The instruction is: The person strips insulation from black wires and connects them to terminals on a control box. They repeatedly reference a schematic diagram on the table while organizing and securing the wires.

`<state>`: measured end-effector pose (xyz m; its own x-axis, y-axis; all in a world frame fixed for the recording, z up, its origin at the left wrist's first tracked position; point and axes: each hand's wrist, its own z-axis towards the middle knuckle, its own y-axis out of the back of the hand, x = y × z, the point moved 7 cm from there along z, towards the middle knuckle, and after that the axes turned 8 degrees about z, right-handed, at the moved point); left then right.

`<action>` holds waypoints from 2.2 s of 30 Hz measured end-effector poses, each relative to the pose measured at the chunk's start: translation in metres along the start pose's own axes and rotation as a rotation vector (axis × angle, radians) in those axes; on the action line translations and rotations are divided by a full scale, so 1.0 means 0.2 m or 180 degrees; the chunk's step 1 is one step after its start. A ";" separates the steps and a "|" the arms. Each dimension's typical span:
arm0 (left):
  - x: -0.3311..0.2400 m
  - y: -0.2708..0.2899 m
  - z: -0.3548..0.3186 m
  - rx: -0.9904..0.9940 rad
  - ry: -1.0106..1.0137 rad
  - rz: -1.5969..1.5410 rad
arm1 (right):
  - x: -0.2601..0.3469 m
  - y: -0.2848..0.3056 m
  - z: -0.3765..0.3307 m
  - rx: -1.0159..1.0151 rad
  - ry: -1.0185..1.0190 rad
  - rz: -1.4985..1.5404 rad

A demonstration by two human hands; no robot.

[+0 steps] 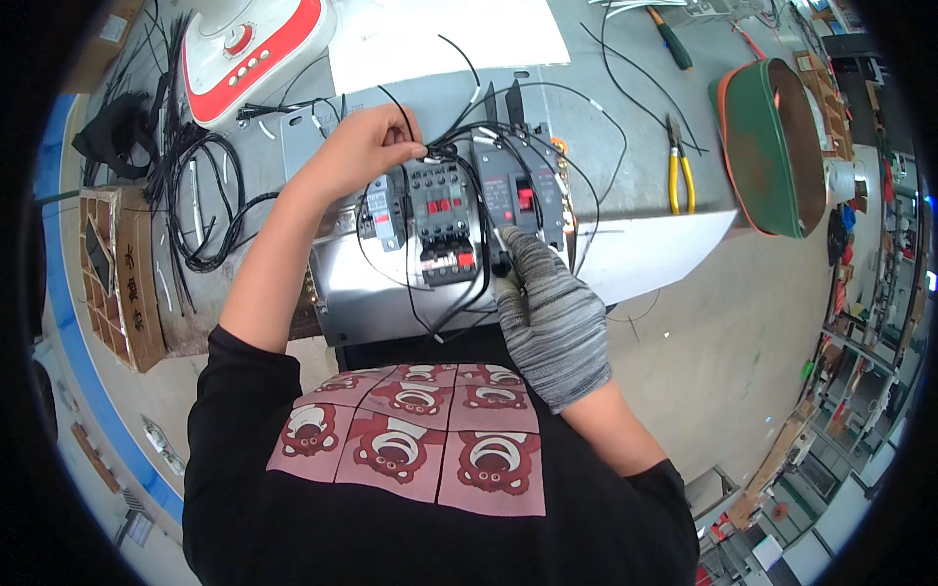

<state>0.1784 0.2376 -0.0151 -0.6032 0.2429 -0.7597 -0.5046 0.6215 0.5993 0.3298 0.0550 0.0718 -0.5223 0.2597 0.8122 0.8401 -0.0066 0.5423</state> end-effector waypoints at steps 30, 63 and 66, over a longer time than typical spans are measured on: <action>0.04 -0.04 0.05 0.0024 -0.0457 0.0295 | -0.14 -0.02 -0.71 0.1523 0.1108 -0.2823; 0.04 -0.04 0.06 -0.0058 -0.0643 0.0406 | 0.12 -0.08 -0.71 0.3336 0.1278 -0.2662; -0.01 -0.03 0.07 -0.0020 -0.0550 0.0605 | 0.00 -0.06 -0.71 0.3226 0.1042 -0.2319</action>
<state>0.1904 0.2434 -0.0211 -0.5732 0.4790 -0.6648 -0.3964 0.5480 0.7366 0.2983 -0.0821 0.0965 -0.7948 -0.3546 0.4924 0.0082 0.8051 0.5931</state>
